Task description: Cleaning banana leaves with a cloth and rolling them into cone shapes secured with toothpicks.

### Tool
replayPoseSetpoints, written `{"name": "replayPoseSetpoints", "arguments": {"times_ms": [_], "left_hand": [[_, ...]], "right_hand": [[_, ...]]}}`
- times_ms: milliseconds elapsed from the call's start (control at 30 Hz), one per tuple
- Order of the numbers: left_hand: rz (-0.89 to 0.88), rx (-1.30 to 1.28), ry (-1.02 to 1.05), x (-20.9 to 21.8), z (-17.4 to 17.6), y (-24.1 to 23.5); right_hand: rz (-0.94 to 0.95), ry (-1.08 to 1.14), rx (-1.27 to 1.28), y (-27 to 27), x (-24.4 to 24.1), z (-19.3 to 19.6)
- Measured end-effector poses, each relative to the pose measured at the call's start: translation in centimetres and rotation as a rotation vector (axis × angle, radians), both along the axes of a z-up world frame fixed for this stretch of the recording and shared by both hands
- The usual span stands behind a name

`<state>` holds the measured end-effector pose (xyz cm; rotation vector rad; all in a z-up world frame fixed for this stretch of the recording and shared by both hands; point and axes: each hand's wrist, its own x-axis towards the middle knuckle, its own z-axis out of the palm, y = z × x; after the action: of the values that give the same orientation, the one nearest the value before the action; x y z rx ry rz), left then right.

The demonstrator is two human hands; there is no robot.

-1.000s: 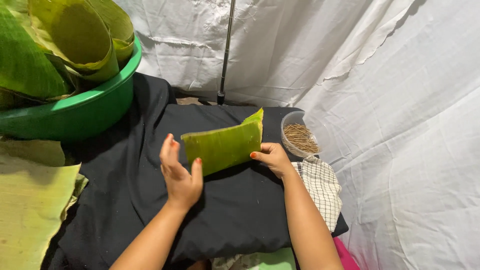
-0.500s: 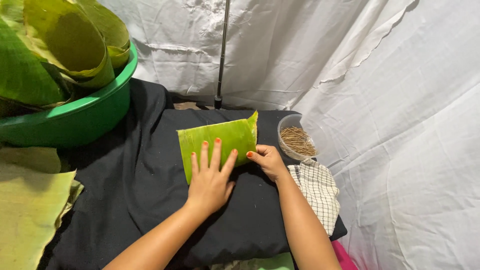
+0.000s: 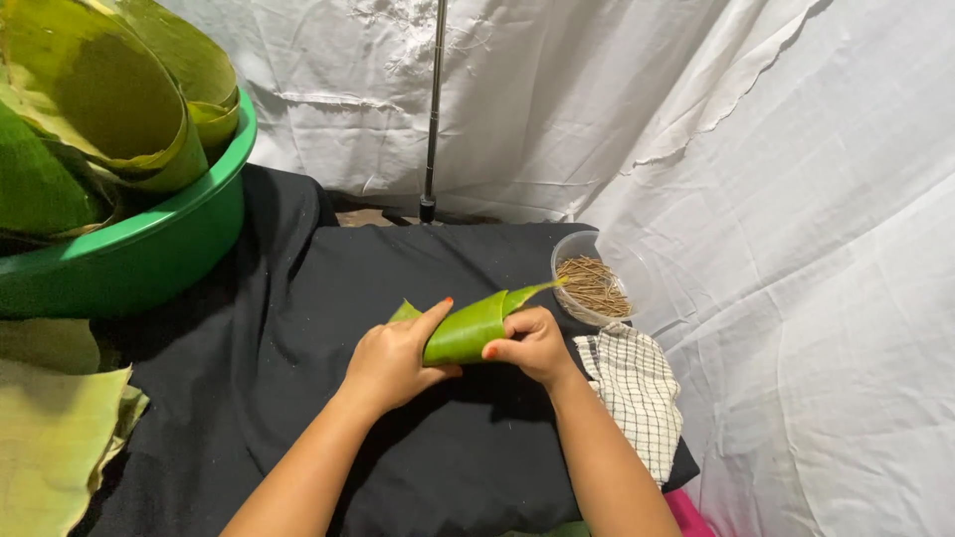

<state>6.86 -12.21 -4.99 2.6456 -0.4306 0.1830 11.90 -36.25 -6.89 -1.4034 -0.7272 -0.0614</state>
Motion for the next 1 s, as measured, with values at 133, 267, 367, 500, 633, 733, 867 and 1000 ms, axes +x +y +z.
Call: {"name": "replayPoseSetpoints", "arguments": {"times_ms": [133,267,367,500,633,733,867,1000], "left_hand": [[-0.014,-0.073,0.206,-1.4,4.2,0.2],[-0.086,-0.187,0.476,-2.2,7.0,0.4],[-0.154,-0.256,0.552,-2.5,8.1,0.6],[-0.193,-0.442,0.609,-3.1,8.4,1.0],[-0.244,-0.504,0.69,-2.4,6.2,0.9],[-0.34,-0.801,0.929,-1.3,0.7,0.6],[-0.469,-1.258,1.291,-1.2,-1.6,0.6],[-0.469,-1.342,1.364,-1.5,-0.7,0.8]], "right_hand": [[0.048,-0.108,0.063,1.2,-1.3,2.9],[0.115,-0.193,0.093,1.8,-2.3,4.8],[0.151,-0.227,0.108,1.9,-2.7,5.5],[0.168,-0.292,0.147,1.9,-3.4,6.7],[0.169,-0.312,0.173,1.6,-3.3,6.7],[0.162,-0.332,0.149,0.9,-2.5,5.4],[0.148,-0.328,0.106,0.6,-1.9,5.4],[0.139,-0.347,0.042,-1.2,0.3,3.2]]}}
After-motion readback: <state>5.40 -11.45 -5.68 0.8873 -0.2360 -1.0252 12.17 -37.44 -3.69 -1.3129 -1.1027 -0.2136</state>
